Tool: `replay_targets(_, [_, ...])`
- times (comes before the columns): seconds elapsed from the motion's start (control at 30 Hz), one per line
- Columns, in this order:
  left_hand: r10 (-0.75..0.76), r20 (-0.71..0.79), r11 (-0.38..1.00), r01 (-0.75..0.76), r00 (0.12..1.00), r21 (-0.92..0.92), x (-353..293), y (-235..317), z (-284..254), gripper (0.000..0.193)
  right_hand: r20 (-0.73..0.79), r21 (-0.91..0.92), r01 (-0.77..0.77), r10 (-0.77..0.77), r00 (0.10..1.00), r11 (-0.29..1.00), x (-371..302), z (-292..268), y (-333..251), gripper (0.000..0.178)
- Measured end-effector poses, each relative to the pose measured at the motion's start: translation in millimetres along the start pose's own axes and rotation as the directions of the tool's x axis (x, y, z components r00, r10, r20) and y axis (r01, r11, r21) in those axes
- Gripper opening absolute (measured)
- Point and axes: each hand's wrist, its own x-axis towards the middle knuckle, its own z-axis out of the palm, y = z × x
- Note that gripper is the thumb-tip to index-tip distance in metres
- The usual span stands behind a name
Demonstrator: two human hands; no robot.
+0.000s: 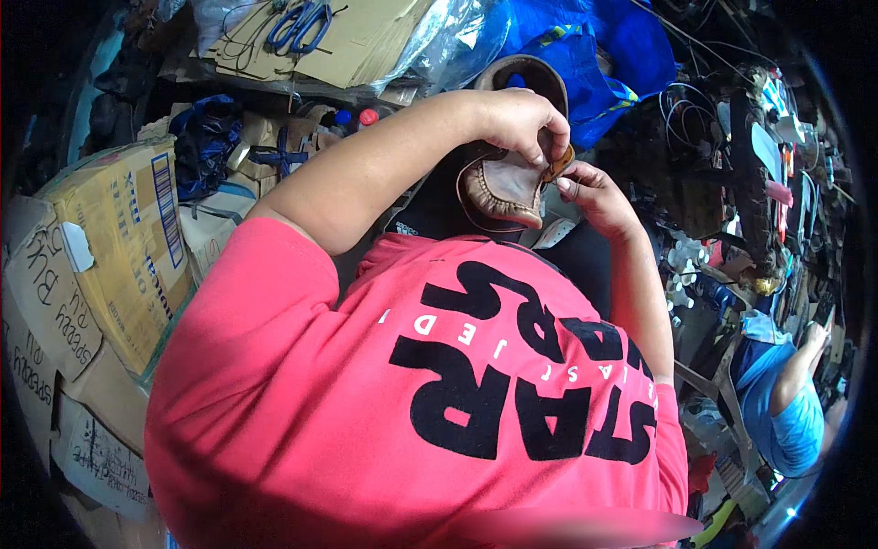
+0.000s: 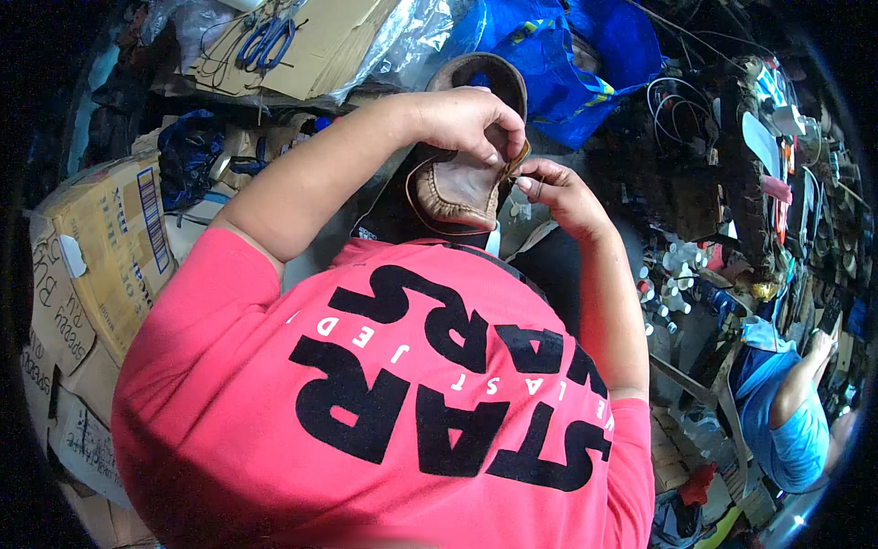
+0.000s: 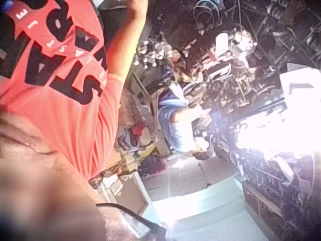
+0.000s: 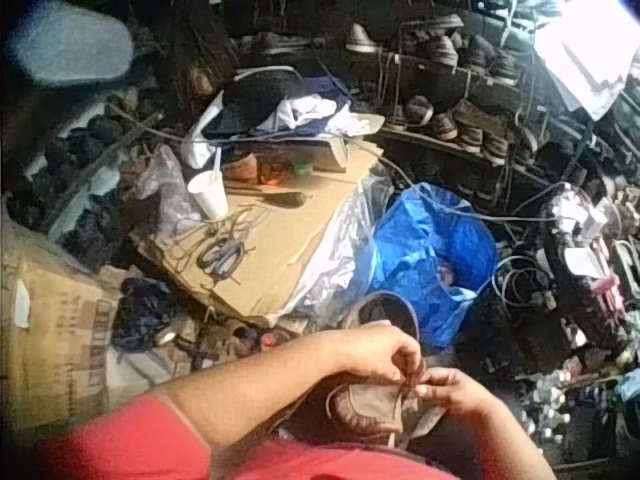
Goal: The recorder is hand-stitching a leather shoe upper using a needle and thread.
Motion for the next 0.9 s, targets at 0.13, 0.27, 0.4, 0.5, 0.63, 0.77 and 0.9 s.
replay_targets(0.13, [0.009,-0.007,1.000,-0.009,1.000,-0.003,-1,-1,0,0.028,0.028,0.060,-0.074,0.072,0.997,0.995,3,-4,0,0.020])
replay_targets(0.27, [0.018,-0.019,1.000,-0.018,1.000,-0.022,-1,-3,1,0.028,0.059,0.172,-0.134,0.126,0.990,0.976,6,-9,8,0.022])
replay_targets(0.4, [0.015,-0.025,1.000,-0.015,1.000,-0.020,0,-3,2,0.027,0.127,0.273,-0.189,0.159,0.979,0.943,10,-17,17,0.025])
replay_targets(0.5, [0.024,-0.030,1.000,-0.024,0.999,-0.006,1,-3,2,0.026,0.158,0.304,-0.212,0.170,0.973,0.929,13,-22,21,0.026])
replay_targets(0.63, [0.003,-0.035,1.000,-0.003,0.999,-0.017,1,-3,2,0.026,0.159,0.290,-0.209,0.168,0.973,0.934,16,-24,22,0.028])
replay_targets(0.77, [0.013,-0.044,1.000,-0.014,0.999,-0.016,2,-2,3,0.026,0.144,0.282,-0.196,0.161,0.976,0.939,19,-26,21,0.018])
replay_targets(0.9, [0.008,-0.059,1.000,-0.008,0.998,0.003,2,-1,4,0.026,0.181,0.274,-0.212,0.166,0.969,0.938,24,-32,24,0.030])
